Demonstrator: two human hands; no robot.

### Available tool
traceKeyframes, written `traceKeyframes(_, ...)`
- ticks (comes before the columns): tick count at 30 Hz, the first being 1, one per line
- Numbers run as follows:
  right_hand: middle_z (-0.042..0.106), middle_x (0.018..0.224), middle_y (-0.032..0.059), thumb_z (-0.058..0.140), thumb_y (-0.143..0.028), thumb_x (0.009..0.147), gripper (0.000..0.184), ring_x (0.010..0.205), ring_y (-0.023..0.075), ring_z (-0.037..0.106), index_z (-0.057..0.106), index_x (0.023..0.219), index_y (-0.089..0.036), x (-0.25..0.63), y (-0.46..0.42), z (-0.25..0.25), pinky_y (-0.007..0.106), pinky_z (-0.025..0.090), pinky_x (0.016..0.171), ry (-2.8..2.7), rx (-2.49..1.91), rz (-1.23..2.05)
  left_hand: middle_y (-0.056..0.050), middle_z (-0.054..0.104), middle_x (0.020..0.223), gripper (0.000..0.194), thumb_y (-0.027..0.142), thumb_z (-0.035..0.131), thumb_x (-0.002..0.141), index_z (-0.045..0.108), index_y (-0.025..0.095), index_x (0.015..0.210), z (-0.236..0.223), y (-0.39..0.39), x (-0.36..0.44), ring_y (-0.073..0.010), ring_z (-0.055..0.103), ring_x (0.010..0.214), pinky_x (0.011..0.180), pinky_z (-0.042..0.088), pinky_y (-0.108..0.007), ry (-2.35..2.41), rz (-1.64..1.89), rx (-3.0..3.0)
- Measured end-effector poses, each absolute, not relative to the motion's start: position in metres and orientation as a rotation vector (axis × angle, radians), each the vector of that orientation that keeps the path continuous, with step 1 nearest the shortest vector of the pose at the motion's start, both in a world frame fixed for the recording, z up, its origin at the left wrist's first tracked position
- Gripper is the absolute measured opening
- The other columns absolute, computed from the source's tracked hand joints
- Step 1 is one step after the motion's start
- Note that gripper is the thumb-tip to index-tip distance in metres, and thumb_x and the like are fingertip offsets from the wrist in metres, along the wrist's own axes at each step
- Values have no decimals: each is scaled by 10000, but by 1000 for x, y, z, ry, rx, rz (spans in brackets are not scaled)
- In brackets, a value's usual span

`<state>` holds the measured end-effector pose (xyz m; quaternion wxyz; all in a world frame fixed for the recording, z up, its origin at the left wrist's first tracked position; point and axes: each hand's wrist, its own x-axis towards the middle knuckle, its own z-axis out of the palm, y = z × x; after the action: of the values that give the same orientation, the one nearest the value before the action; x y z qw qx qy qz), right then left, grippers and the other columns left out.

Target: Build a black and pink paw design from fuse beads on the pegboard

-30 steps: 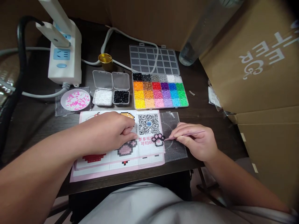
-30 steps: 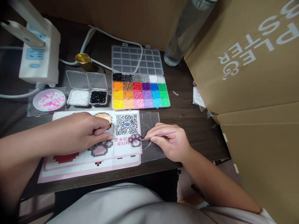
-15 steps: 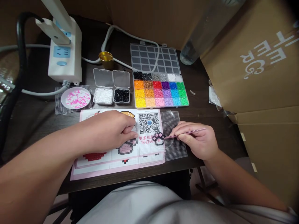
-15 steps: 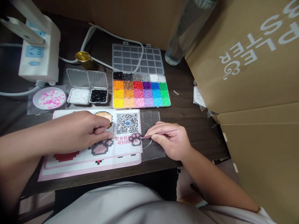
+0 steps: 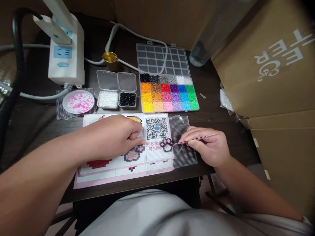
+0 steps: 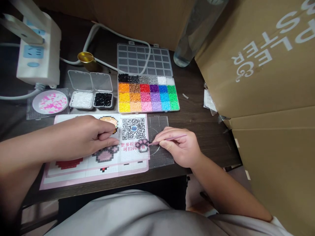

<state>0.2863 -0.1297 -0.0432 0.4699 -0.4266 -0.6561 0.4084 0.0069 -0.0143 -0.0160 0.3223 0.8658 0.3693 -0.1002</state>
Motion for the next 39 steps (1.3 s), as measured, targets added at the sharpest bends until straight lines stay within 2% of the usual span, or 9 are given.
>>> traceKeyframes(12,805,874,52,670,-59,929,228,805,171,734,833,969,-214,288,-127,-47,320,590,751,-1540,-1021,1038,0,493,526,434,489,590,873,379,246,581,-20,-15,3,-145,357,464,462,255,-321,978,-306,2354)
traceKeyframes(19,811,855,91,684,-45,901,200,764,197,743,830,947,-174,286,-126,-43,350,598,724,-1622,-1030,992,2,487,507,430,491,600,859,391,249,571,-21,-15,2,-146,351,451,457,257,-328,959,-245,2337)
traceKeyframes(31,814,862,85,691,-32,887,215,769,206,748,821,957,-188,286,-128,-44,362,604,729,-1646,-1014,961,12,469,494,440,485,615,852,396,240,558,-17,-15,6,-128,354,426,433,245,-319,982,-303,2301)
traceKeyframes(39,818,863,82,701,-65,889,204,763,218,751,829,955,-210,286,-128,-43,380,611,721,-1646,-1032,967,-10,542,547,397,460,603,853,418,241,578,-14,-15,7,-138,401,455,438,259,-323,955,-302,2330)
